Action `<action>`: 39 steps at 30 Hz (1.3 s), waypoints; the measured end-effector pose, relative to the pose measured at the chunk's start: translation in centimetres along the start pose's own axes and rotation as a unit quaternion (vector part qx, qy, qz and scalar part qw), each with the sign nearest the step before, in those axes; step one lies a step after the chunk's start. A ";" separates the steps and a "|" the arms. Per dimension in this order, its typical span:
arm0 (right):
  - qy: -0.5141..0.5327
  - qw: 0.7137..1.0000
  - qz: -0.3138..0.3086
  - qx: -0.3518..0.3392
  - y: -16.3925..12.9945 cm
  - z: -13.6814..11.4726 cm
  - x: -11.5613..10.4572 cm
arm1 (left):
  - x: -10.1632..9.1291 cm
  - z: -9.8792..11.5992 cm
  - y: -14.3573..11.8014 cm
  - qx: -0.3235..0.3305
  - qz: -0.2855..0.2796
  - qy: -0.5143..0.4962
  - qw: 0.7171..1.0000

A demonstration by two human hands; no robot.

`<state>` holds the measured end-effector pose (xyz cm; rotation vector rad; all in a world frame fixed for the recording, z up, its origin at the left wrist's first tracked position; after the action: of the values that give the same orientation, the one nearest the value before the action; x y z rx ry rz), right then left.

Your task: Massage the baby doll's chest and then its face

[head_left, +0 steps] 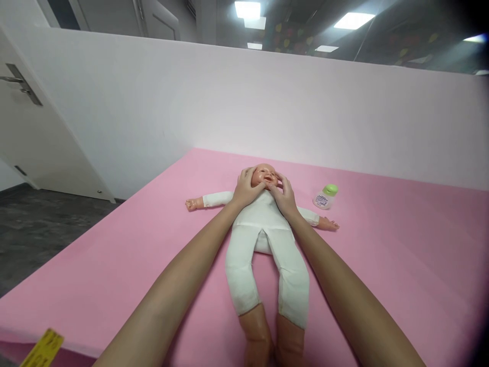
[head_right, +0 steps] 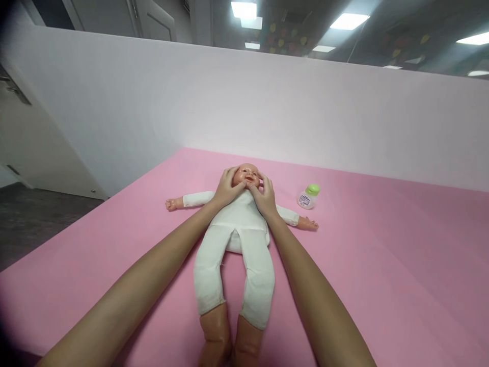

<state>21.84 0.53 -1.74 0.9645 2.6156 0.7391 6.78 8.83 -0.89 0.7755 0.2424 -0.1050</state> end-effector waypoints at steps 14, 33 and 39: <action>-0.014 1.000 0.007 -0.013 0.2 0.4 0.0 | -0.1 0.2 0.0 -0.001 -0.004 0.001 1.000; -0.026 0.999 0.008 -0.025 0.3 0.3 -0.1 | 0.0 -0.1 0.2 0.011 0.001 0.002 1.000; -0.021 1.000 0.007 -0.022 0.2 0.6 -0.1 | 0.0 -0.1 0.0 0.002 0.000 -0.007 1.000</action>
<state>22.23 0.85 -2.08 0.9750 2.5489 0.7671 6.76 8.90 -0.92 0.7783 0.2300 -0.1109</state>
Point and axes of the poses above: each hand's wrist, its own y-axis towards the middle knuckle, its own x-axis out of the palm, z = x × y, the point moved 2 cm from there along y, towards the middle knuckle, and after that the axes turned 10 degrees about z, right-handed, at the moved point
